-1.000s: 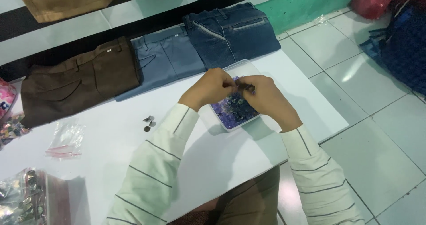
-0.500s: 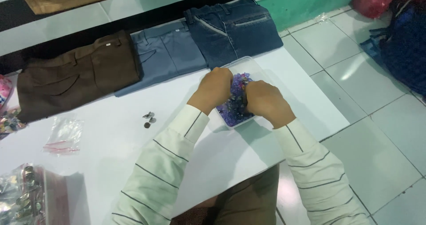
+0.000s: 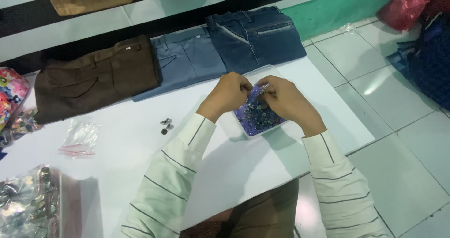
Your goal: Sorting and packing small metal studs and blue garment accessories into a plastic container.
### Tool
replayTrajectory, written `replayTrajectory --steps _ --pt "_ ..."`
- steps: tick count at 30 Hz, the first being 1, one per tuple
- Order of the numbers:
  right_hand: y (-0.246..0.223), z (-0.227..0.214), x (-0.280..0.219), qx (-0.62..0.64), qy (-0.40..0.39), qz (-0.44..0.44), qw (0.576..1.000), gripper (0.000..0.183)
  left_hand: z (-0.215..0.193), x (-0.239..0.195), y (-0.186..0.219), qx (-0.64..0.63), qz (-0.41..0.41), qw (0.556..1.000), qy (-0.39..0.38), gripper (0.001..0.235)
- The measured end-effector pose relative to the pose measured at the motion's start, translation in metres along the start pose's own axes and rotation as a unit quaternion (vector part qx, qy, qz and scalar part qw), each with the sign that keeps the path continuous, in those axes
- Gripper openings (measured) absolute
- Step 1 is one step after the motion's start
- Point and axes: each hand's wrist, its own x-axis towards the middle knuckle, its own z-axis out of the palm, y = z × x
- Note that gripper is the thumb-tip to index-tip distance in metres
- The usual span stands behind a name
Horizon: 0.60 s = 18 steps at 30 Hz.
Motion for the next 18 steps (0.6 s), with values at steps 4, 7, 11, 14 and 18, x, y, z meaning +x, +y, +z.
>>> replayTrajectory --steps 4,7,11,14,18 --pt "0.020 0.010 0.010 -0.010 0.022 -0.017 1.000 0.034 0.008 0.003 -0.008 -0.011 -0.003 1.000 0.011 0.028" --pt "0.018 0.012 0.007 0.007 0.046 -0.048 0.998 0.028 0.014 -0.004 -0.006 -0.054 -0.029 0.998 0.012 0.028" --pt "0.021 0.021 0.013 -0.019 0.120 -0.150 0.981 0.025 0.012 -0.007 -0.004 -0.135 -0.065 0.987 0.059 0.029" --pt "0.012 0.020 0.009 0.010 0.123 -0.183 0.975 0.023 0.013 -0.003 -0.017 -0.202 -0.083 0.973 0.077 0.026" --pt "0.003 0.017 0.012 -0.003 0.098 -0.170 0.981 0.022 0.012 -0.002 -0.028 -0.105 -0.016 0.984 0.146 0.021"
